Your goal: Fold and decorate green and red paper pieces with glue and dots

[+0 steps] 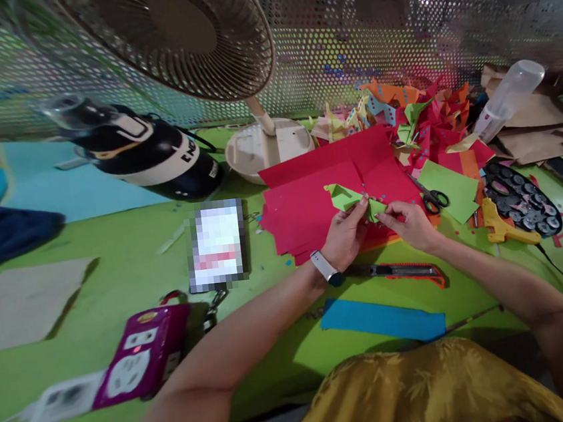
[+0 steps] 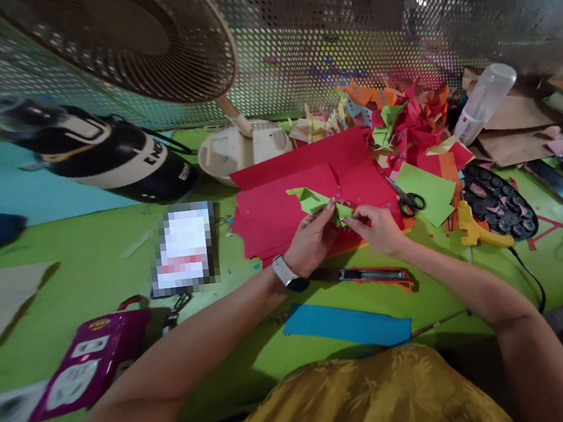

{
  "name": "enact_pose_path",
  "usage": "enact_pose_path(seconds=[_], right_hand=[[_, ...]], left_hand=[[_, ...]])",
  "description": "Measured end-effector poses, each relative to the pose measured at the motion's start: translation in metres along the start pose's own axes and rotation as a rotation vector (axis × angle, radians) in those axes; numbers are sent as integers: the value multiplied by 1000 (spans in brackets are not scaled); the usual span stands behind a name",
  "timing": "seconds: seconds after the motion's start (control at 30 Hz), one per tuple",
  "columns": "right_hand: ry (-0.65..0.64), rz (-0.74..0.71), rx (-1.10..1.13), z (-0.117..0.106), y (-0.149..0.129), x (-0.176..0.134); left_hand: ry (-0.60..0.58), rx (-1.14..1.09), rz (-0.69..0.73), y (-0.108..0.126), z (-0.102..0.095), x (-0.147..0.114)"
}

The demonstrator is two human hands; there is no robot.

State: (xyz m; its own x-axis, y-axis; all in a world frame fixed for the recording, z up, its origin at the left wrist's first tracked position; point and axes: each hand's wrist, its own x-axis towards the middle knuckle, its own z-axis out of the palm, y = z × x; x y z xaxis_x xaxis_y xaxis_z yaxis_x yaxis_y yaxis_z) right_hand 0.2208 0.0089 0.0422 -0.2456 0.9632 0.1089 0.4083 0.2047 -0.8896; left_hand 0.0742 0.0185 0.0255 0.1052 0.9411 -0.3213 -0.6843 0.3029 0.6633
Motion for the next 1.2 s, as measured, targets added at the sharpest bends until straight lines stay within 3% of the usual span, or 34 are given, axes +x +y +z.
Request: enact_pose_path(seconds=[0.2, 0.47, 0.67, 0.77, 0.9, 1.0, 1.2], right_hand=[[-1, 24, 25, 1, 3, 0], [159, 23, 146, 2, 4, 0], [142, 43, 185, -3, 2, 1], [156, 50, 220, -6, 2, 0], [238, 36, 210, -11, 1, 1], [210, 67, 216, -15, 1, 4], [164, 146, 268, -13, 2, 8]], left_hand=[[-4, -8, 3, 0, 1, 0], [-111, 42, 85, -1, 4, -5], [-170, 173, 125, -1, -5, -4], [-189, 278, 203, 0, -6, -2], [-119, 354, 332, 3, 0, -3], [-116, 402, 364, 3, 0, -3], [-246, 533, 408, 0, -17, -4]])
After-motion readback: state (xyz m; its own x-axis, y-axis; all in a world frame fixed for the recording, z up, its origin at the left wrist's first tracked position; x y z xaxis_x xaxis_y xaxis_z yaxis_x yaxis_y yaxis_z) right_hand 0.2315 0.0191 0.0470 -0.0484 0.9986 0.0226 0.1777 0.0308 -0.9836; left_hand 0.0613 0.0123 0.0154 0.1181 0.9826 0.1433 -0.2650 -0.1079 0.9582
